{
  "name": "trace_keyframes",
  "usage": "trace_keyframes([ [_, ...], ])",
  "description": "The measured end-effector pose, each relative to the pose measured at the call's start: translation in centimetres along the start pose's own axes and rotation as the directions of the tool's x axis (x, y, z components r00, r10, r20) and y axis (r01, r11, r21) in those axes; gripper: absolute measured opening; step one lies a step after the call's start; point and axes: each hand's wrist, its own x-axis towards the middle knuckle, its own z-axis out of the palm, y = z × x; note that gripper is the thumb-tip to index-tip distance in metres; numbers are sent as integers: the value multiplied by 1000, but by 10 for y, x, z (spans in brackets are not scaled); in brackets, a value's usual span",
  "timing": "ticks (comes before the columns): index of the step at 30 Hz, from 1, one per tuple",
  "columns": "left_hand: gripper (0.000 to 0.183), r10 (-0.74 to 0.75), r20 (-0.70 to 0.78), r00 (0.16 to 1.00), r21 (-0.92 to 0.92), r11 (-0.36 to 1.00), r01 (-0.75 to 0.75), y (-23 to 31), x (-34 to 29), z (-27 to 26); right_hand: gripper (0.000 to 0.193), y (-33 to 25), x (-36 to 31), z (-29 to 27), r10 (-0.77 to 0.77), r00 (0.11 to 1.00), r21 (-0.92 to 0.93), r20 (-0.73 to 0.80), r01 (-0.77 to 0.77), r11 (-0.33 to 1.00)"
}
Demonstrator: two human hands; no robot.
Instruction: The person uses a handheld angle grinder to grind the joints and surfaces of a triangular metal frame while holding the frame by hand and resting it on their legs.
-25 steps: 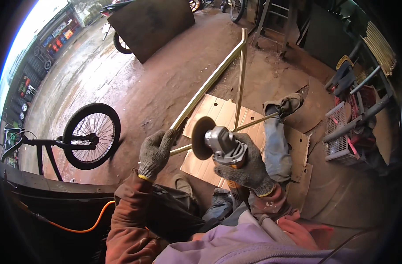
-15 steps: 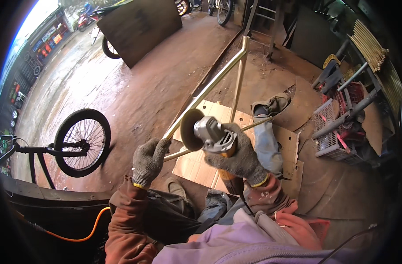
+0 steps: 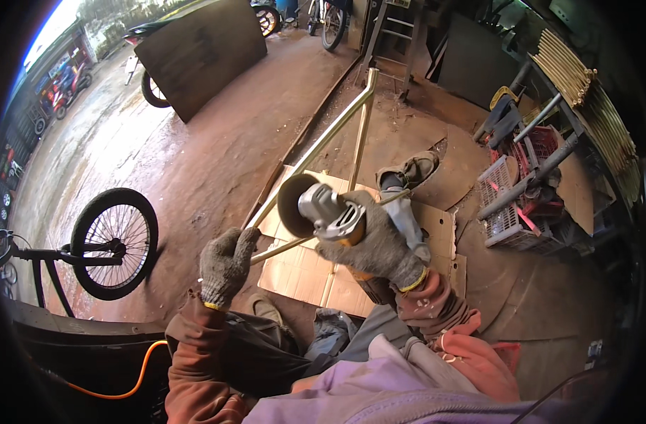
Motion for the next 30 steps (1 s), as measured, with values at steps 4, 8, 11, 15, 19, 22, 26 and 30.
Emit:
trace_keyframes([
  [4,32,-16,18,1000,8,1000,16,4,-3,-4,69,-6,22,-34,-76,988,86,-135,88,992],
  [8,32,-18,6,1000,23,1000,18,3,-3,-4,70,-29,28,-49,35,993,147,-115,-18,989],
  [11,37,10,27,1000,17,1000,-11,14,3,-1,76,4,12,-32,2,1000,137,31,-7,990],
  [15,36,-5,33,999,18,1000,5,14,-1,-3,83,-11,1,-21,-76,996,-200,38,82,976],
  [19,34,1,-20,1000,-1,1000,-1,5,-2,-4,58,-23,26,-52,12,998,137,-57,-4,991],
  [22,37,-12,17,1000,-25,1000,12,2,2,-5,56,-19,26,-80,144,988,208,-50,-131,969],
  [26,40,-35,58,998,127,992,28,3,1,-5,59,21,-39,-85,184,978,544,103,-210,812],
  [30,35,28,55,998,247,968,-41,13,3,-2,68,87,-127,-91,318,943,672,100,-300,678],
])
